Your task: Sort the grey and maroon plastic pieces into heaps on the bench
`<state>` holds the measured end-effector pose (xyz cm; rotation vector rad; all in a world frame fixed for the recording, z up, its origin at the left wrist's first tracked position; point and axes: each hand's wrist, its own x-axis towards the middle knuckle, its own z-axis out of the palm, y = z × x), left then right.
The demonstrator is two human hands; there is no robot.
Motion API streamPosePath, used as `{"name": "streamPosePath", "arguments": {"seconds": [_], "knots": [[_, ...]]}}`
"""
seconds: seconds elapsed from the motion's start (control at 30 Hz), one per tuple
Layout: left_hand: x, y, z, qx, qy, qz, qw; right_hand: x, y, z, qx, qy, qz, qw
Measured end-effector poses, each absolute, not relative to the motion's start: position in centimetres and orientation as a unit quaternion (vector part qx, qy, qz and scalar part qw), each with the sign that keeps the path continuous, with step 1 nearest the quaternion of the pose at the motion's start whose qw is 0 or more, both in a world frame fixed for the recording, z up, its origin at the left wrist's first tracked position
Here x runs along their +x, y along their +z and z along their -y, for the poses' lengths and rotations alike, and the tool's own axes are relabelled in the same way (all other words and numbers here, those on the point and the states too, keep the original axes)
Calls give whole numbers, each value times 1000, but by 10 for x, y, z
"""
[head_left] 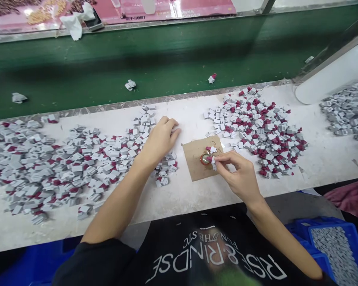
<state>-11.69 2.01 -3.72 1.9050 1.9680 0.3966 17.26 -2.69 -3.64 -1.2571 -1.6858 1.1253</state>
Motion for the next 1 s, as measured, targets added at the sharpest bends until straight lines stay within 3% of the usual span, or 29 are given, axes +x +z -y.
{"name": "streamPosePath", "arguments": {"seconds": [0.23, 0.53, 0.87, 1.0], "knots": [[-127, -36, -9, 641, 195, -699, 250, 171, -33, 25, -493, 451, 647, 368], [-110, -37, -18, 680, 169, -685, 198, 173, -28, 23, -496, 491, 605, 384], [-110, -40, -21, 629, 231, -691, 272, 191, -41, 4, -489, 645, 422, 407], [-97, -30, -17, 571, 338, -646, 377, 188, -36, -6, -469, 672, 402, 409]]}}
